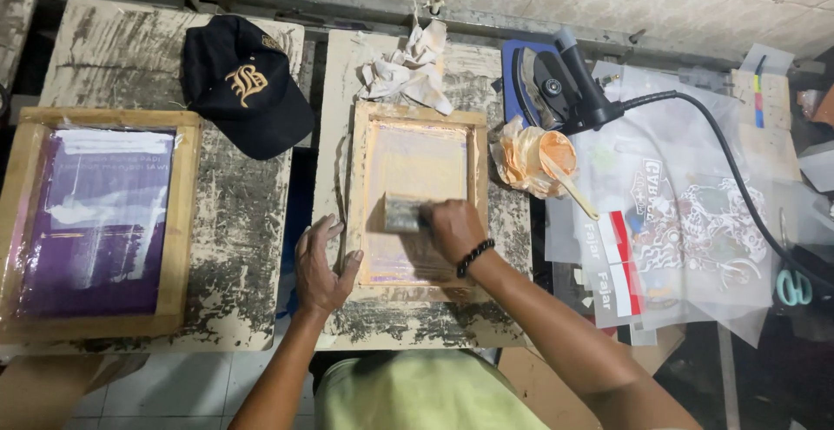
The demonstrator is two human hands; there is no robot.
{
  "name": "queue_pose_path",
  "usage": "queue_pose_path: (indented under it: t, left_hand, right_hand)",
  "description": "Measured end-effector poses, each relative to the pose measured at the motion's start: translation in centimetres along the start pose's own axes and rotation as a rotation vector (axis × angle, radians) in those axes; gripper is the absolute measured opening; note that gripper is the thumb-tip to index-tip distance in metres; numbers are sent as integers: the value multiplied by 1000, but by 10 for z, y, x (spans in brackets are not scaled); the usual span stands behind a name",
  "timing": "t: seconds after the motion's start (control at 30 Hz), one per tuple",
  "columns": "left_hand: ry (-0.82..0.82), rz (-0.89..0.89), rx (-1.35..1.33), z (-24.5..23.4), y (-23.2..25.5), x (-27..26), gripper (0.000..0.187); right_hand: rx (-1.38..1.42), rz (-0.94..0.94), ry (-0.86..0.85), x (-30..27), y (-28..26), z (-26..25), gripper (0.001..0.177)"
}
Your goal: The person uses a squeegee to spread orange ink across a screen printing frame placed on a workbench. The person repeatedly pulls the squeegee from top to bottom to ensure even coverage of the ink on the screen.
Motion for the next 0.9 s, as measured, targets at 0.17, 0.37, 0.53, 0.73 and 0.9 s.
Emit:
queue_pose_path:
  t: [0.17, 0.37, 0.53, 0.73, 0.9]
  left_hand:
    - [7, -10, 1, 0, 0, 1, 69]
    - [3, -50, -4, 0, -4, -1, 74]
    - [-3, -56, -5, -4, 2, 1, 73]
    - [-12, -73, -38, -5, 4, 1, 73]
    - [-31, -57, -4, -3, 2, 0, 74]
  right_hand:
    - [167, 69, -197, -24, 17, -3, 9]
    - [-60, 78, 167, 53, 46, 18, 11]
    - [202, 7, 231, 0, 11, 42, 32]
    - [139, -30, 24, -30, -11, -17, 15]
    - [27, 101, 39, 46, 62, 31, 17]
Point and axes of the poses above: each hand's wrist, its own x-axis towards the middle knuckle, its own z-axis out of the palm, y = z × x, the point moved 5 cm from there along x, towards the middle knuckle, and after that the axes turned 3 degrees about y, right-handed, at the moved point
